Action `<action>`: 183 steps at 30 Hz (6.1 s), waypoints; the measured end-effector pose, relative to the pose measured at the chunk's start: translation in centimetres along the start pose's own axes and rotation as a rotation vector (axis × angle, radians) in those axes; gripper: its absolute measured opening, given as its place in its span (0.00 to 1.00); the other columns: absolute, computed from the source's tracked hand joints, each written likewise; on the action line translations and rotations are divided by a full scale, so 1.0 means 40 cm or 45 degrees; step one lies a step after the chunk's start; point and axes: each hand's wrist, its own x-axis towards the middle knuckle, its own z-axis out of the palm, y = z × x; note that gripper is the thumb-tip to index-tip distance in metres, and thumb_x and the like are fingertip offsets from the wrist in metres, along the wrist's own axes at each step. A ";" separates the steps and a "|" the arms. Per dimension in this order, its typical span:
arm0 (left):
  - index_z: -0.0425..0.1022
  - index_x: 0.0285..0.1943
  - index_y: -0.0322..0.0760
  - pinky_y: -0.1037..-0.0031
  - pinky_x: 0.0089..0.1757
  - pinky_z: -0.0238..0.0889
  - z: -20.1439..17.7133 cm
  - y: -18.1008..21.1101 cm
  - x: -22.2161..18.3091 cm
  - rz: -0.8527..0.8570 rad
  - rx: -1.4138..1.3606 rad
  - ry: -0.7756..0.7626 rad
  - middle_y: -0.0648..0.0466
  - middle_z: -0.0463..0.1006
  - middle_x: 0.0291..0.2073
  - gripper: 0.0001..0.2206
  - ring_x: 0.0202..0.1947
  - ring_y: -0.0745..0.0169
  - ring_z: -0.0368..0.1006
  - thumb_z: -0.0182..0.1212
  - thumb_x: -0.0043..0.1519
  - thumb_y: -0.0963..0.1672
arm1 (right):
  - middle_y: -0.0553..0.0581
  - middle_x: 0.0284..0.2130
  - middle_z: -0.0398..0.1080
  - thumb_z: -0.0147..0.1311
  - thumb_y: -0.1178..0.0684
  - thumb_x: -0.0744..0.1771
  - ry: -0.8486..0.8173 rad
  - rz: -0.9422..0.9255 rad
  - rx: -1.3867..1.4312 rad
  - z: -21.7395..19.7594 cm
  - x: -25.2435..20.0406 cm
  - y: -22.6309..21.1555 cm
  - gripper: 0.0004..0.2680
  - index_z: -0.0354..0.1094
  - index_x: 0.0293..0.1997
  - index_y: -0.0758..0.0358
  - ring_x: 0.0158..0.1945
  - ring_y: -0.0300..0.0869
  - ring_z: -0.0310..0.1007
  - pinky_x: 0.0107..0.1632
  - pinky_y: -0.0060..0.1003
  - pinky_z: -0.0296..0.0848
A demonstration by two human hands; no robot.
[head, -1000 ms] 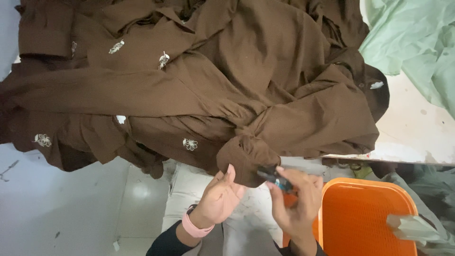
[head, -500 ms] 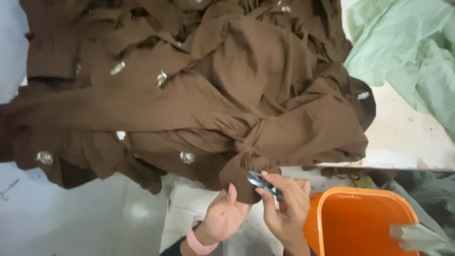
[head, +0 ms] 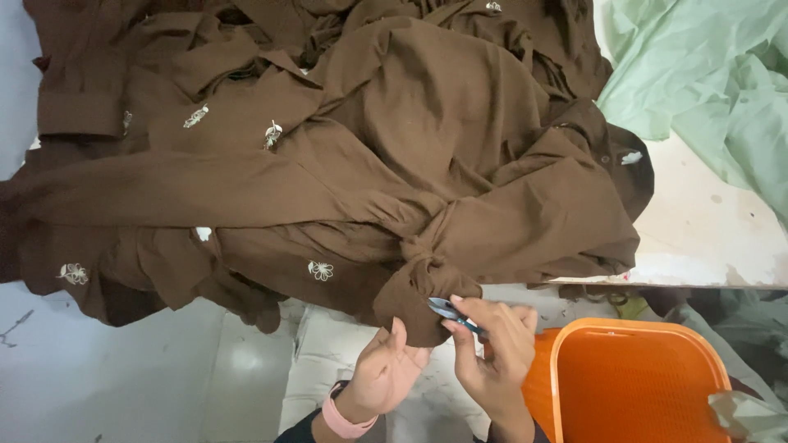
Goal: A person uses a thread clipper to remove loose threads from a brown garment in a quality control process.
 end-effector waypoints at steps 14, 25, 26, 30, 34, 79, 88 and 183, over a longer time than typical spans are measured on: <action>0.59 0.54 0.29 0.69 0.55 0.47 -0.023 -0.031 0.013 0.090 0.307 0.194 0.47 0.63 0.52 0.15 0.54 0.58 0.56 0.44 0.58 0.37 | 0.49 0.25 0.70 0.48 0.56 0.61 0.052 -0.080 -0.068 0.033 -0.011 0.016 0.02 0.64 0.33 0.57 0.19 0.32 0.59 0.34 0.28 0.45; 0.58 0.54 0.31 0.69 0.53 0.52 -0.021 -0.018 0.009 0.070 0.611 0.154 0.49 0.64 0.51 0.14 0.52 0.60 0.58 0.43 0.60 0.41 | 0.48 0.28 0.70 0.50 0.56 0.61 0.034 -0.013 -0.043 0.034 -0.019 0.007 0.04 0.65 0.35 0.58 0.17 0.31 0.56 0.35 0.28 0.47; 0.60 0.53 0.31 0.69 0.52 0.53 -0.026 -0.022 0.008 0.058 0.647 0.172 0.49 0.64 0.50 0.14 0.52 0.60 0.59 0.44 0.60 0.42 | 0.49 0.28 0.70 0.50 0.57 0.60 0.042 -0.027 -0.048 0.035 -0.019 0.007 0.04 0.65 0.35 0.59 0.18 0.31 0.57 0.35 0.28 0.47; 0.57 0.56 0.32 0.69 0.53 0.53 0.009 0.001 0.010 0.041 0.669 0.140 0.50 0.62 0.52 0.15 0.54 0.60 0.57 0.42 0.60 0.42 | 0.46 0.28 0.70 0.47 0.55 0.62 0.033 -0.051 -0.088 0.029 -0.013 0.000 0.02 0.64 0.32 0.57 0.16 0.31 0.53 0.34 0.28 0.46; 0.58 0.55 0.30 0.69 0.54 0.53 0.005 0.013 0.002 0.036 0.762 0.163 0.48 0.62 0.52 0.15 0.55 0.59 0.57 0.42 0.60 0.42 | 0.45 0.28 0.70 0.47 0.56 0.62 0.020 -0.058 -0.054 0.034 -0.019 0.002 0.02 0.63 0.33 0.56 0.16 0.31 0.53 0.34 0.27 0.47; 0.65 0.36 0.39 0.76 0.41 0.59 0.069 0.119 0.021 0.316 1.940 0.111 0.53 0.71 0.42 0.11 0.40 0.62 0.68 0.45 0.47 0.35 | 0.40 0.20 0.62 0.39 0.57 0.62 -0.439 0.112 0.332 -0.012 0.072 -0.021 0.06 0.60 0.24 0.54 0.21 0.30 0.52 0.37 0.28 0.46; 0.58 0.33 0.40 0.79 0.30 0.59 0.091 0.122 0.020 0.308 1.893 -0.015 0.45 0.66 0.45 0.09 0.28 0.61 0.65 0.42 0.49 0.34 | 0.42 0.21 0.61 0.37 0.57 0.64 -0.430 0.007 0.177 -0.012 0.106 -0.018 0.06 0.59 0.25 0.55 0.21 0.32 0.51 0.35 0.29 0.48; 0.73 0.22 0.37 0.76 0.26 0.60 -0.016 0.161 -0.048 0.925 2.276 0.220 0.56 0.70 0.25 0.05 0.23 0.63 0.64 0.58 0.49 0.37 | 0.44 0.11 0.59 0.37 0.68 0.56 -0.456 -0.364 0.474 0.060 0.067 0.017 0.10 0.64 0.25 0.57 0.14 0.33 0.57 0.26 0.29 0.47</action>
